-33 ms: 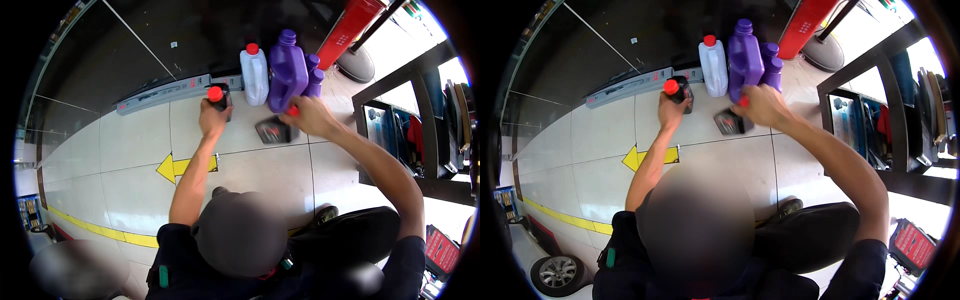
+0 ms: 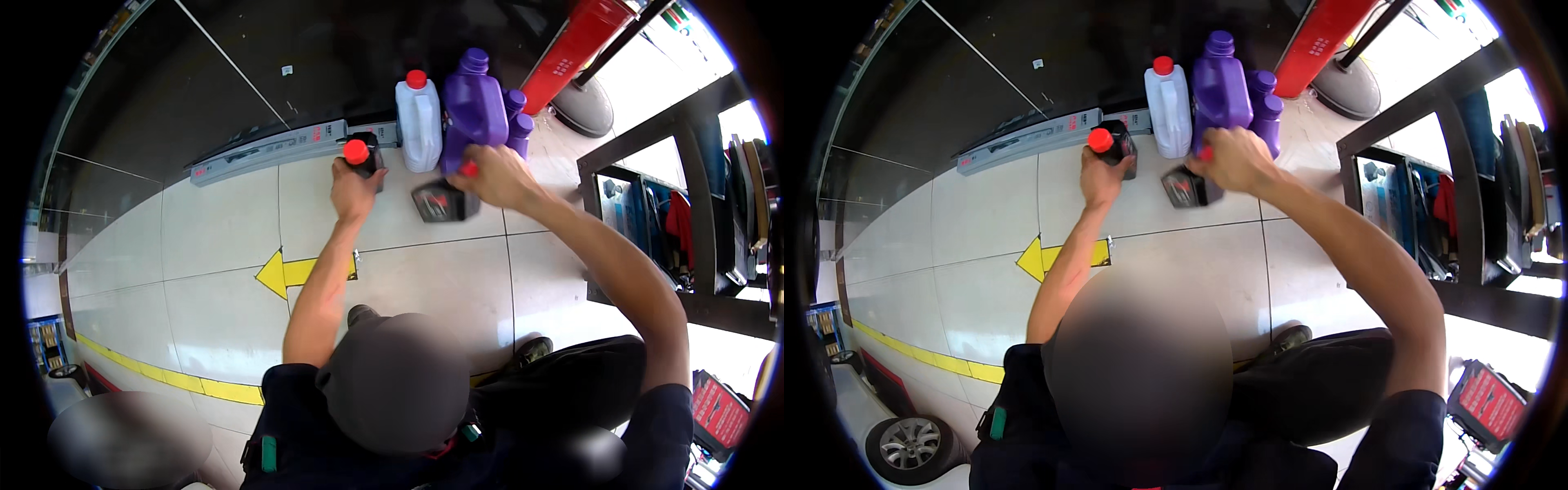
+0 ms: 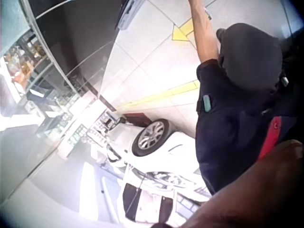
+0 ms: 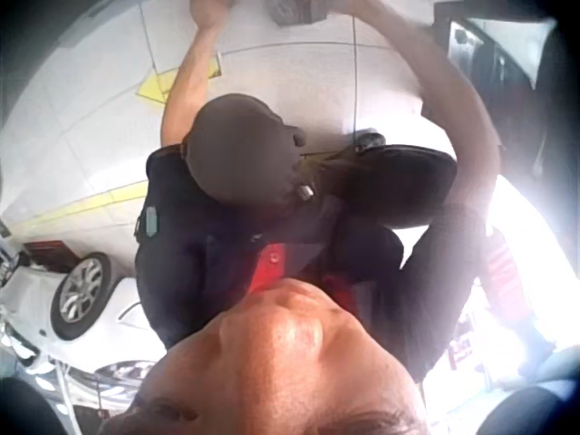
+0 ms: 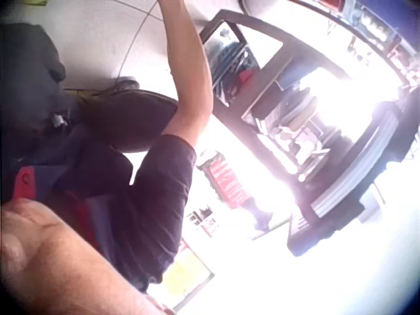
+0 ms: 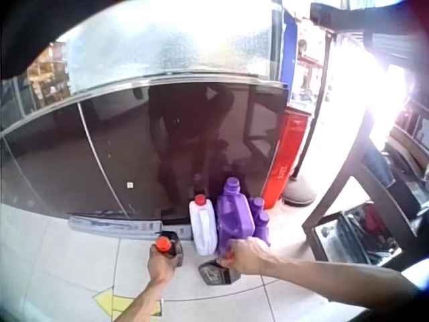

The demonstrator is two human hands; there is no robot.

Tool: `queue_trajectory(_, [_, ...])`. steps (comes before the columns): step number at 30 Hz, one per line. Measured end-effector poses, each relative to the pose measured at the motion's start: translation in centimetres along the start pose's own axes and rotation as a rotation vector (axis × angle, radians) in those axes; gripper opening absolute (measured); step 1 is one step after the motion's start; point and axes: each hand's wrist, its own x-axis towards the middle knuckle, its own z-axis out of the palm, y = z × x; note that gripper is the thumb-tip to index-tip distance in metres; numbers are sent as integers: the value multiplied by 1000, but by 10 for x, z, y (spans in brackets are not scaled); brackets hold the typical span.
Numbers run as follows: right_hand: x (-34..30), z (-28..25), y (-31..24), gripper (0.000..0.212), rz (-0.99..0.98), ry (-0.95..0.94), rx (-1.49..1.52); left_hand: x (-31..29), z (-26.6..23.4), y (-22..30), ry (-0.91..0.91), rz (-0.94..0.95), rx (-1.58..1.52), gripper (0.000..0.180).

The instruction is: The person pours fluids from bottles into the engine bay, retrieves and places bottles on a shelf, then returns to the engine to open and close caps. The person also picks up and places an air filter on the engine cover.

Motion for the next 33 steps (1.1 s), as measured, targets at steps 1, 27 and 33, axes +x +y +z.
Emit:
queue_trajectory(1, [22, 2, -8, 45, 20, 14, -9, 2, 8, 7, 31, 15, -11, 69])
queue_trajectory(27, [-40, -52, 13, 32, -294, -78, 354, -77, -64, 64, -678, 403, -461, 90])
queue_trajectory(33, [-53, -67, 15, 38, -77, 104, 243, -85, -56, 116, -656, 296, -342, 81])
